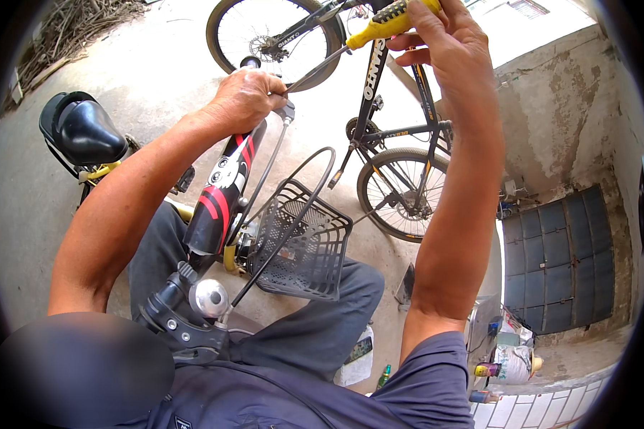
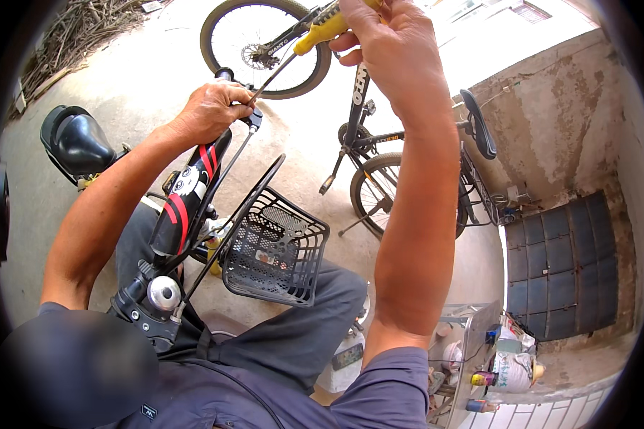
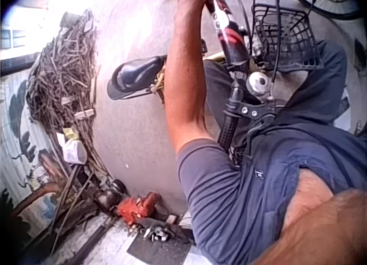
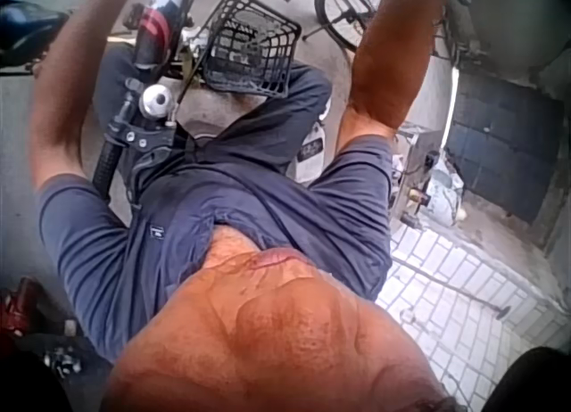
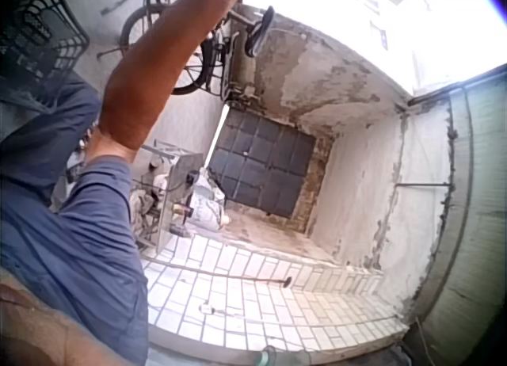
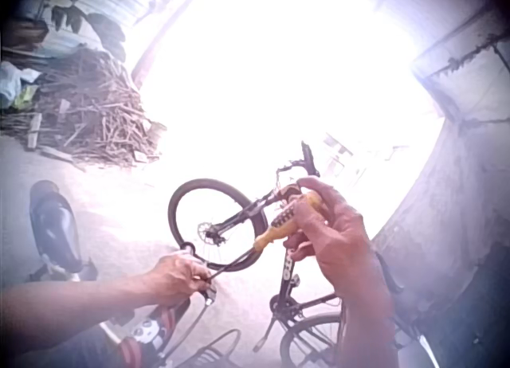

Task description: The person uses a screwdriver to adjust the brake cable on the handlebar of a yellow bicycle, then moves to the seat area to tighten a bolt on the frame. The task involves precise manipulation of the brake cable and securing components on the bicycle.

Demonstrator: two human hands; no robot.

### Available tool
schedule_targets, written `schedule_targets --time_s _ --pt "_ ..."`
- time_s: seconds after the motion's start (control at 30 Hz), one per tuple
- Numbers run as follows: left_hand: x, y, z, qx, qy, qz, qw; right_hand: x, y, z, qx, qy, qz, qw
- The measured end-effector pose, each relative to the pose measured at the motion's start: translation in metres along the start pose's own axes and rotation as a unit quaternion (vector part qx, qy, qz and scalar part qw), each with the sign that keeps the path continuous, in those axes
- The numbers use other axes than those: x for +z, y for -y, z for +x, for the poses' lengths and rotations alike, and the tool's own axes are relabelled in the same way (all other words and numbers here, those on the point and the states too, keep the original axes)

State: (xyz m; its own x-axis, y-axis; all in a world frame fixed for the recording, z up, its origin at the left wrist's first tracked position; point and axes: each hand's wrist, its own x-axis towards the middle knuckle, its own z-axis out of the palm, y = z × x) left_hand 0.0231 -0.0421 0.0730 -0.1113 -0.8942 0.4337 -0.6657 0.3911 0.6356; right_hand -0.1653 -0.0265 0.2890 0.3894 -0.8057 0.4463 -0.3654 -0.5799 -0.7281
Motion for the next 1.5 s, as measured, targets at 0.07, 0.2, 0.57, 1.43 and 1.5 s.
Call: schedule_targets --time_s 0.07,0.2,0.57,1.43,1.5 --pt "0.000 0.001 0.000 0.002 0.001 0.002 1.000 -0.006 -0.001 -0.002 0.006 0.027 0.032 0.999" --pt "0.000 0.001 0.000 0.004 -0.001 0.003 1.000 -0.007 -0.009 0.002 -0.018 0.020 0.029 0.999" --pt "0.001 0.001 0.000 0.002 -0.007 -0.001 1.000 0.000 0.000 -0.003 -0.017 0.021 -0.013 1.000" --pt "0.002 0.005 0.002 0.000 -0.001 0.006 1.000 -0.001 -0.008 -0.007 -0.037 0.016 0.046 0.998" --pt "0.001 0.005 0.001 0.006 -0.002 0.000 1.000 -0.003 -0.012 -0.003 -0.031 -0.002 0.029 0.999"
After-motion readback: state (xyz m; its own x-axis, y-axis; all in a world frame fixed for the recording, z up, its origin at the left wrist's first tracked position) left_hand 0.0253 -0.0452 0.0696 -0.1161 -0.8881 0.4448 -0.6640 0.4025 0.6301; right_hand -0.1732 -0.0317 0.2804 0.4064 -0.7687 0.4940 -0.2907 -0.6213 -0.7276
